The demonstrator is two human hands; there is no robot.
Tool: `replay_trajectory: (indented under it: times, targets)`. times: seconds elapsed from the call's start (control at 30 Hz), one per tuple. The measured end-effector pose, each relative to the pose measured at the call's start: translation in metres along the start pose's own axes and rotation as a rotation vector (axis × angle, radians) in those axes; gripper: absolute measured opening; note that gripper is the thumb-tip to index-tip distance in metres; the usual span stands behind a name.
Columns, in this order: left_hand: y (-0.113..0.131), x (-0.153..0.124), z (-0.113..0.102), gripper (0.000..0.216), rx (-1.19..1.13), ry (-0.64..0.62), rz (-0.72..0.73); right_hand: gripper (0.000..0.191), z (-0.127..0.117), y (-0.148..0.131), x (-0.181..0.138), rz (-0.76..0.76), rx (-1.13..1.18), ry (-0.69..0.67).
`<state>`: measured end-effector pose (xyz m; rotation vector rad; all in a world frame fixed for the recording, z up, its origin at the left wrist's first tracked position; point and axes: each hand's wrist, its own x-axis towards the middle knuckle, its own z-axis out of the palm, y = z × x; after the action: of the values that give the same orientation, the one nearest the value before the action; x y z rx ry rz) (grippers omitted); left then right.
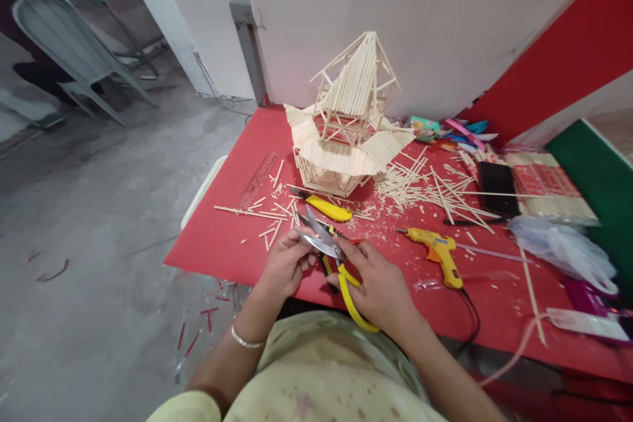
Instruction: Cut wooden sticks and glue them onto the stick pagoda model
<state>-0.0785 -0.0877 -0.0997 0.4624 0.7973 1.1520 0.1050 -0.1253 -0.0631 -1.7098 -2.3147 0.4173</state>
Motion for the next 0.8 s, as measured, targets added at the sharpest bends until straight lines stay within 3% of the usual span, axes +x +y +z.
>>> replay_trajectory:
  times: [0.33,0.5,0.7,0.8]
  targets:
    - [0.0,0.005,-0.008,0.024,0.057,-0.028,0.053,0.062,0.002,-0.002,0.005,0.034,0.006,-0.045]
    - [-0.002,0.005,-0.01,0.023,0.088,-0.003,0.088,0.062,0.013,0.001,0.006,-0.009,0.072,-0.003]
    - [-0.002,0.004,-0.011,0.021,0.068,-0.004,0.03,0.049,0.021,0.005,0.007,-0.073,0.216,0.024]
    - [-0.001,0.005,-0.011,0.022,0.026,0.004,0.011,0.054,0.017,0.005,0.008,-0.044,0.118,0.025]
